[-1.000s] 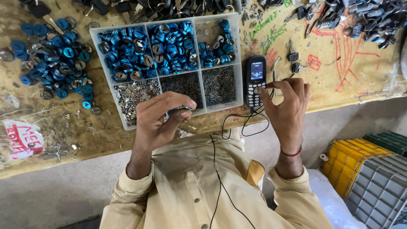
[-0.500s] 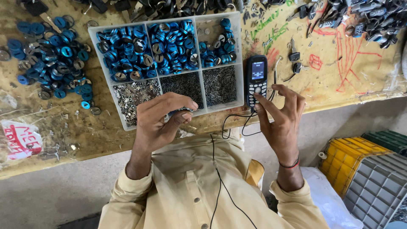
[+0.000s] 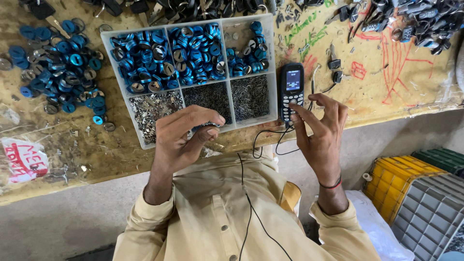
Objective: The person sits at a workbench and assembles small blue metal components by hand, picking parts from a compartment tray and pressing or fitting them together one at a time, occasionally pressing buttons on a mobile phone on the bench.
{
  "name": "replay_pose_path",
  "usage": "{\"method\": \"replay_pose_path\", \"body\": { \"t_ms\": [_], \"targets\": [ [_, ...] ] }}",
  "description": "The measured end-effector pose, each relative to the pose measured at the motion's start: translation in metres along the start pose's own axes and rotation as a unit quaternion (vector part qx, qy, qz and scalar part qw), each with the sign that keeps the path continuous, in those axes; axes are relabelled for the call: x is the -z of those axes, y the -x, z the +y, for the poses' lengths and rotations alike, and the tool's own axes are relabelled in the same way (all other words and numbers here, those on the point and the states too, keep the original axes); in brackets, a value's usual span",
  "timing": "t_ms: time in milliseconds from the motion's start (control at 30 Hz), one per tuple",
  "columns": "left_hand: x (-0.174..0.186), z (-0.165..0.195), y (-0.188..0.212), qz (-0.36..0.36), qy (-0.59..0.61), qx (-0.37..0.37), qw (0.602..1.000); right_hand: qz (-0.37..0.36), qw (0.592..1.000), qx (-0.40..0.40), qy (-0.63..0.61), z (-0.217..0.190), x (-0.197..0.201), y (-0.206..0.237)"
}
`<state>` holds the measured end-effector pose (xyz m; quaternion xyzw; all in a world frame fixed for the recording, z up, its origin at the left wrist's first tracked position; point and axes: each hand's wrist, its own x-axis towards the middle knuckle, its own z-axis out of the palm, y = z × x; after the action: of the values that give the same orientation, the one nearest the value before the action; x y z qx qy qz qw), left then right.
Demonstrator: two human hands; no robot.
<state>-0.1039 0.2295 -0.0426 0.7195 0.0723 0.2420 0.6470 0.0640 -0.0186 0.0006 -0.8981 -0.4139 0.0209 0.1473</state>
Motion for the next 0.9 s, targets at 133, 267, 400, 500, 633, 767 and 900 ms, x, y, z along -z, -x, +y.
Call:
{"method": "replay_pose_path", "body": {
  "t_ms": [133,267,400,500,633,767,900],
  "targets": [
    [0.0002,-0.0003,0.0005,0.0,-0.004,-0.002,1.0,0.003,1.0,0.0,0.002,-0.0004,0.0001,-0.0001],
    [-0.0007,-0.0008,0.0001,0.002,0.007,0.003,1.0,0.0,1.0,0.011,0.003,-0.0003,0.0015,-0.002],
    [-0.0006,-0.0003,-0.0004,0.001,0.003,-0.001,1.0,-0.007,1.0,0.013,-0.005,-0.0014,0.0031,-0.0029],
    [-0.0004,0.0009,-0.0001,0.001,0.004,0.003,1.0,-0.015,1.0,-0.003,-0.009,-0.002,0.0039,-0.0031],
    [-0.0009,0.002,-0.0008,0.002,0.001,-0.002,1.0,-0.014,1.0,0.008,-0.007,-0.0023,0.0055,-0.0036],
    [0.0,0.0037,-0.001,0.003,-0.002,0.004,1.0,-0.014,1.0,0.011,-0.011,-0.0032,0.0057,-0.0039],
    [0.0011,0.0048,-0.0006,-0.008,0.008,0.035,0.999,-0.01,1.0,0.016,-0.017,-0.0035,0.0047,-0.0028]
  ]
}}
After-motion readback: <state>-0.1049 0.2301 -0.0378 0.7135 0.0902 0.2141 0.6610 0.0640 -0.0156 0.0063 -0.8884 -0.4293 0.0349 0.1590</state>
